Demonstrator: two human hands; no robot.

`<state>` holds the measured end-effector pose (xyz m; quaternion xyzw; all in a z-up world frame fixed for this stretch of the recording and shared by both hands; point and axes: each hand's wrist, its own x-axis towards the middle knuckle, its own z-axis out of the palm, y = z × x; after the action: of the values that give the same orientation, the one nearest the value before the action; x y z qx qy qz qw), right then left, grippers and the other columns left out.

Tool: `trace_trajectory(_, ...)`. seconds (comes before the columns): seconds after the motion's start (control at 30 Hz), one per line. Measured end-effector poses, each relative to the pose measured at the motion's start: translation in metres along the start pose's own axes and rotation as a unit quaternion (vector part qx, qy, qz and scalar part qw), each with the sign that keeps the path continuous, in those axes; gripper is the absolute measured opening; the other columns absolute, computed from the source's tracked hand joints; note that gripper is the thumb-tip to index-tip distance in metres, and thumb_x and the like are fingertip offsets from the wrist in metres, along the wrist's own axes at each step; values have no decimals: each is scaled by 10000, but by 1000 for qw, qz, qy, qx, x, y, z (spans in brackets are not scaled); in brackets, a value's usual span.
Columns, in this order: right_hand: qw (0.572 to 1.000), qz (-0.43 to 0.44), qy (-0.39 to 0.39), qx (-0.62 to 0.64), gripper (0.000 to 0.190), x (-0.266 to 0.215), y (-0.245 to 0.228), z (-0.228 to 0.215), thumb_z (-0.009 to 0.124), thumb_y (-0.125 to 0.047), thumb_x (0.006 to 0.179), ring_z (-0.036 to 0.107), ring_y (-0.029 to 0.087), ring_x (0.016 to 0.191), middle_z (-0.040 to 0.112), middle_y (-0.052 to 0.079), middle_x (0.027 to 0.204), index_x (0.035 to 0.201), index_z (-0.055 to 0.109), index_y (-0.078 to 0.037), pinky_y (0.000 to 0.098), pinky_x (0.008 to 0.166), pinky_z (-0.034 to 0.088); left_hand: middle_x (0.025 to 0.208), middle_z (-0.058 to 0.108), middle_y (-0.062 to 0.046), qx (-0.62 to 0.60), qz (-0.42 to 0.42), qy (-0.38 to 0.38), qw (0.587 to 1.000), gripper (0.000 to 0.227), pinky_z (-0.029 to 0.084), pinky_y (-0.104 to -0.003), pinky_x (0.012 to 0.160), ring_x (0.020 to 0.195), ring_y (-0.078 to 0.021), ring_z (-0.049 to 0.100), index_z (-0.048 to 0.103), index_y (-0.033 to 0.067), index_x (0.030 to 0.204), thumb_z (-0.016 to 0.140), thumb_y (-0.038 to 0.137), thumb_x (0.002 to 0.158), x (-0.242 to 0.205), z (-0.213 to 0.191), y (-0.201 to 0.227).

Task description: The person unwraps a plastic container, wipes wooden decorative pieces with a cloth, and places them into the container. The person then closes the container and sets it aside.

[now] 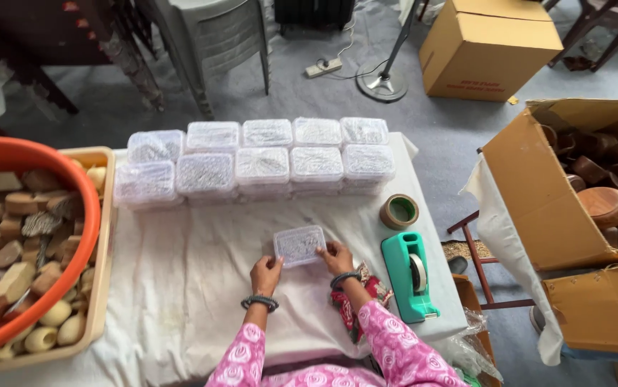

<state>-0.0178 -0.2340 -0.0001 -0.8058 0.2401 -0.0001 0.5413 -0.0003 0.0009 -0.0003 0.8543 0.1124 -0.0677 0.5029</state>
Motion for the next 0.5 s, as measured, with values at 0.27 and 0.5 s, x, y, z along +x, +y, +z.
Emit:
trace_trajectory(0.27, 999, 38, -5, -20, 410, -1, -25, -4, 848, -339, 815, 656, 136, 736, 754, 62, 823, 1029, 764, 1, 313, 703, 537, 780, 710, -56, -37, -158, -96, 982, 349, 525, -357, 511, 687, -200, 674, 697, 56, 1003, 764, 374, 876, -5, -29, 54)
trace_trajectory(0.5, 987, 128, -43, 85, 566, 2, 13, -1, 848, -361, 802, 636, 190, 782, 721, 61, 988, 1216, 686, -11, 361, 692, 553, 931, 657, -84, -160, -133, -199, 958, 473, 502, -324, 606, 756, -177, 576, 634, -4, 1087, 842, 359, 866, 24, -4, -22)
